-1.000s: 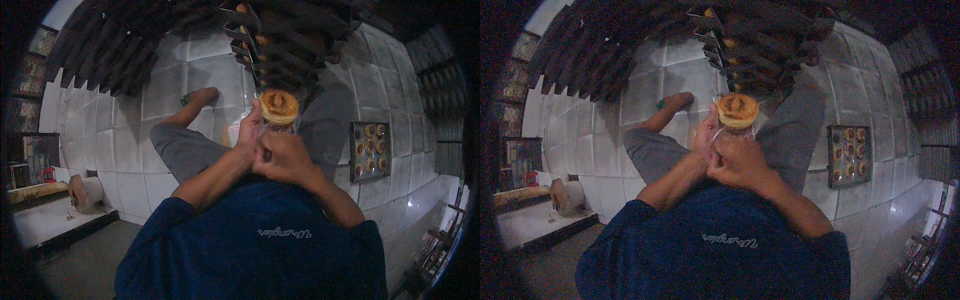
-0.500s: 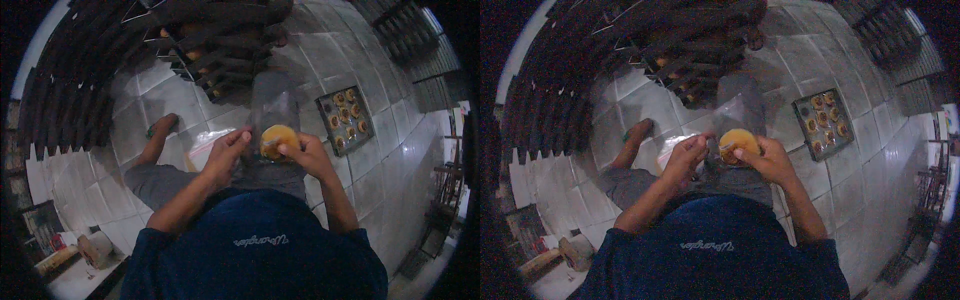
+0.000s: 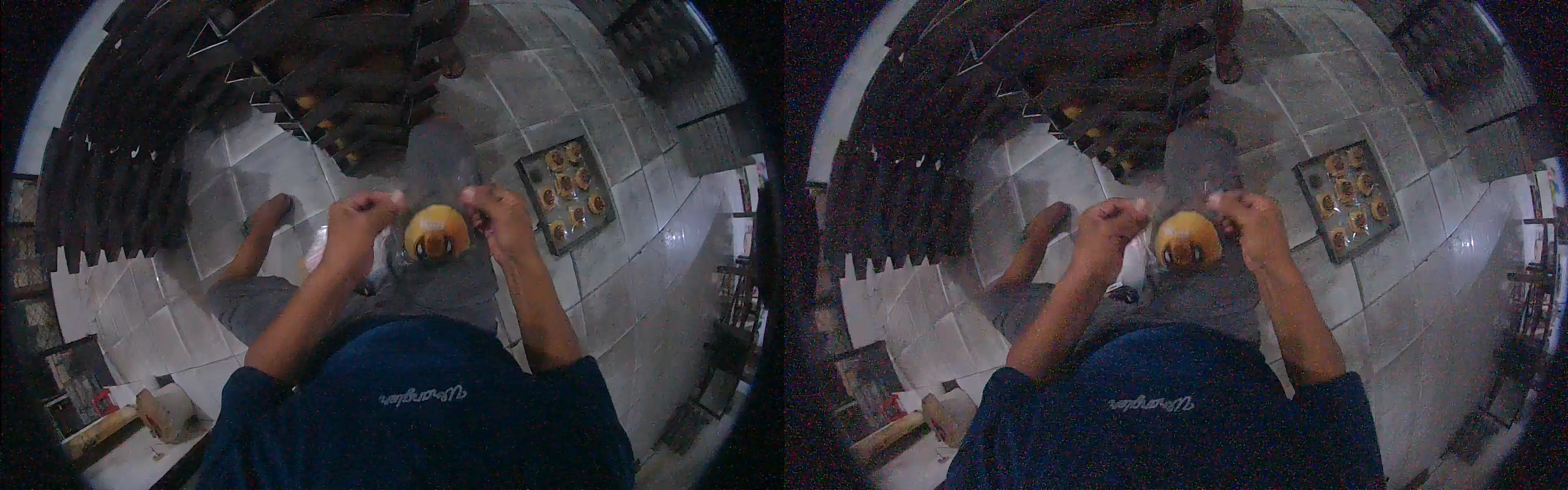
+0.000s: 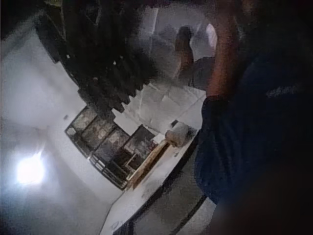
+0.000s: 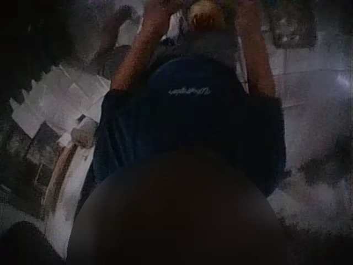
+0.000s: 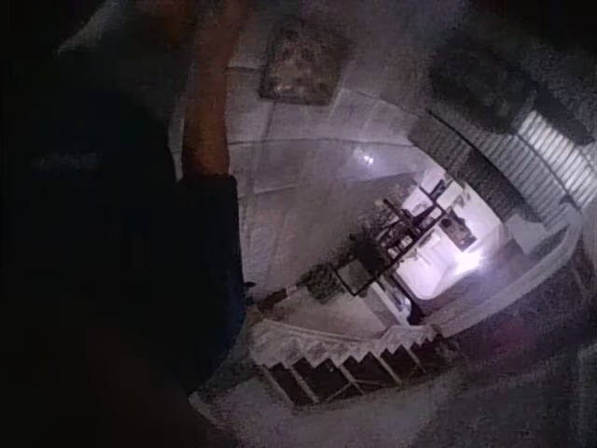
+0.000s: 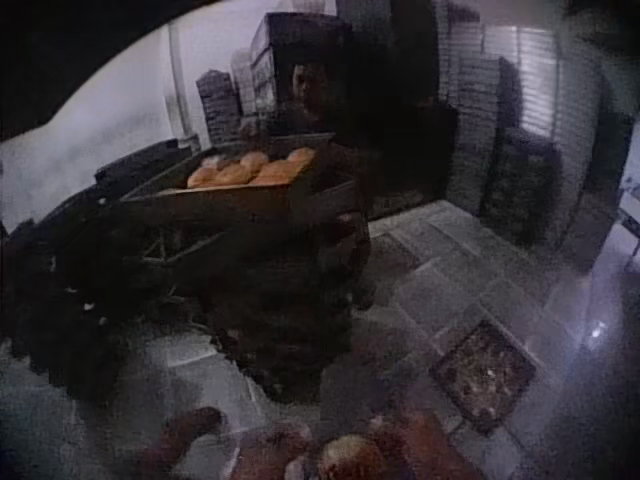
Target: The person repeatedly picks buns from a metal tray, places each into a clear plastic bag, and seals the bag. The person then places the packaged buns onto a tray on the floor. The process is repeated for multiple buns.
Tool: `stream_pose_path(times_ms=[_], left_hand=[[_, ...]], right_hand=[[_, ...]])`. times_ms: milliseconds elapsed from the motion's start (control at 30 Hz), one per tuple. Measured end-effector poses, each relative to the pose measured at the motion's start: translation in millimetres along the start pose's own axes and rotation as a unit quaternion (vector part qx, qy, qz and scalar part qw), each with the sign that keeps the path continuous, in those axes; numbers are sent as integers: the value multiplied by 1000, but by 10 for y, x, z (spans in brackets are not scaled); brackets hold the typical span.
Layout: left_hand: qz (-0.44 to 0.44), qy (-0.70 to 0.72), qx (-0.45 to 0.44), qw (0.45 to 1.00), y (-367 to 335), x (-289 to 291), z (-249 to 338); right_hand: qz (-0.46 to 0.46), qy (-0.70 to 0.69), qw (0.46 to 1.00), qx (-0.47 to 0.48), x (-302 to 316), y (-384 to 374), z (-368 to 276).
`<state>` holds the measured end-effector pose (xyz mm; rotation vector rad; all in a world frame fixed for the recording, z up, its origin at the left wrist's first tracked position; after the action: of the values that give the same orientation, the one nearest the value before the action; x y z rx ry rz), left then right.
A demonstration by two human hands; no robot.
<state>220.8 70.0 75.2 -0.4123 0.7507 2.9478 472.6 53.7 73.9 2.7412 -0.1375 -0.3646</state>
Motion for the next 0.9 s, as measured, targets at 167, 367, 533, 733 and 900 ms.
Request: stream_pose_path(times_ms=[167,367,533,733,900], left_hand=[[65,76,56,993,-136,118,103],[4,36,17,999,92,134,133],[-5,-34,156,987,706,288,-878],[-63,-299,-44,951,526,275,-1019],[-23,-416,-157,895,386,73,-783]], right_hand=[[31,-106,993,-42,-62,-192,67],[44,-66,997,-5,79,183,-6],[88,114,984,-104,340,929,619],[158,259,950,71,630,696,711],[38,175,979,99,361,798,341]])
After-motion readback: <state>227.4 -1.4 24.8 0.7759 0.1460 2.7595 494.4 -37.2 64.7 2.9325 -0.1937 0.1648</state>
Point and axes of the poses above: each hand's wrist, its own y-axis away from the middle knuckle, its own x-axis out of the back of the hand, z = x × y, the point moved 5 cm from there along -y, towards the middle knuckle, and after that the axes turned 1 degree about -y, right-handed, at the moved point
